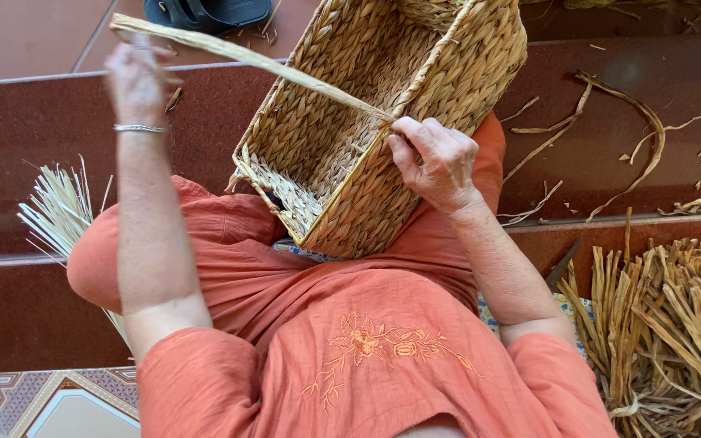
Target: The person weaves a rectangular basket using dried palm leaves, threading and tucking strands along the rim. They use scissors to trim excess material and continue weaving the edge to reinforce the basket structure.
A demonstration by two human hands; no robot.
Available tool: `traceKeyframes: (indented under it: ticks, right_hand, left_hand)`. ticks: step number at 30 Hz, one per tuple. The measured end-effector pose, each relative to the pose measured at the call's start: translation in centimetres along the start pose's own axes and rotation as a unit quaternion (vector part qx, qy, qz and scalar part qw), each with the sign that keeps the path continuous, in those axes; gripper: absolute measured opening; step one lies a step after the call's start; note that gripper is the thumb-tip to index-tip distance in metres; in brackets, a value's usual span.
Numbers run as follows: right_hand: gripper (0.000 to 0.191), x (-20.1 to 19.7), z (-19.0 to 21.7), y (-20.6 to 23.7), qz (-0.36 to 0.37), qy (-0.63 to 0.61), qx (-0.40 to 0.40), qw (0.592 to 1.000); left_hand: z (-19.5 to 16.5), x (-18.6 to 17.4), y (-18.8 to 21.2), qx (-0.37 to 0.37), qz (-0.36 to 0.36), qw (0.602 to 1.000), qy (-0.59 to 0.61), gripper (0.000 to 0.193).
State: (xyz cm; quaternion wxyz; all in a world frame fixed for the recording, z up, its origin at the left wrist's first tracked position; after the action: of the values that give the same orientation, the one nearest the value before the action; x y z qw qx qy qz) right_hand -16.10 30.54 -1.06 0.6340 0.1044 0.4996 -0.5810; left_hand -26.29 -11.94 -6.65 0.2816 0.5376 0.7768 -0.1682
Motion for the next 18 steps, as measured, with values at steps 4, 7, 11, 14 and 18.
traceKeyframes:
  ticks: [4, 7, 11, 14, 18]
  right_hand:
    - [0.018, -0.3, 0.5, -0.5, 0.025, 0.046, -0.014, 0.999]
    - [0.018, -0.4, 1.0, -0.6, 0.029, 0.043, -0.009, 0.999]
    - [0.017, -0.6, 1.3, -0.7, 0.028, 0.027, 0.003, 0.999]
    - [0.016, -0.6, 1.2, -0.6, 0.028, 0.012, 0.013, 0.999]
    - [0.016, -0.5, 1.1, -0.3, 0.033, -0.003, 0.032, 0.999]
  left_hand:
    - [-3.8, 9.3, 5.8, -0.21, 0.239, 0.808, 0.495, 0.044]
    - [-6.9, 13.6, 10.6, -0.237, 0.327, 0.75, 0.524, 0.03]
    - [-8.5, 16.5, 13.2, -0.251, 0.367, 0.726, 0.525, 0.03]
    - [-8.1, 17.9, 13.5, -0.253, 0.345, 0.745, 0.511, 0.027]
    - [-7.2, 18.6, 13.8, -0.228, 0.377, 0.747, 0.497, 0.033]
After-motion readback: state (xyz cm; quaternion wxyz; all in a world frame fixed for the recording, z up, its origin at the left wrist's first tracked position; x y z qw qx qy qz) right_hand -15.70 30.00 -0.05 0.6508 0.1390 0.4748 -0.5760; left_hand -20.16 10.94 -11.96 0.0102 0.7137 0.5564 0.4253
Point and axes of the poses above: each hand's wrist, its own y-axis away from the middle knuckle, its own x-axis out of the palm, z = x × y, the point moved 3 cm from there along -y, towards the middle knuckle, and after that the axes turned 2 degrees about y, right-handed, at the moved point
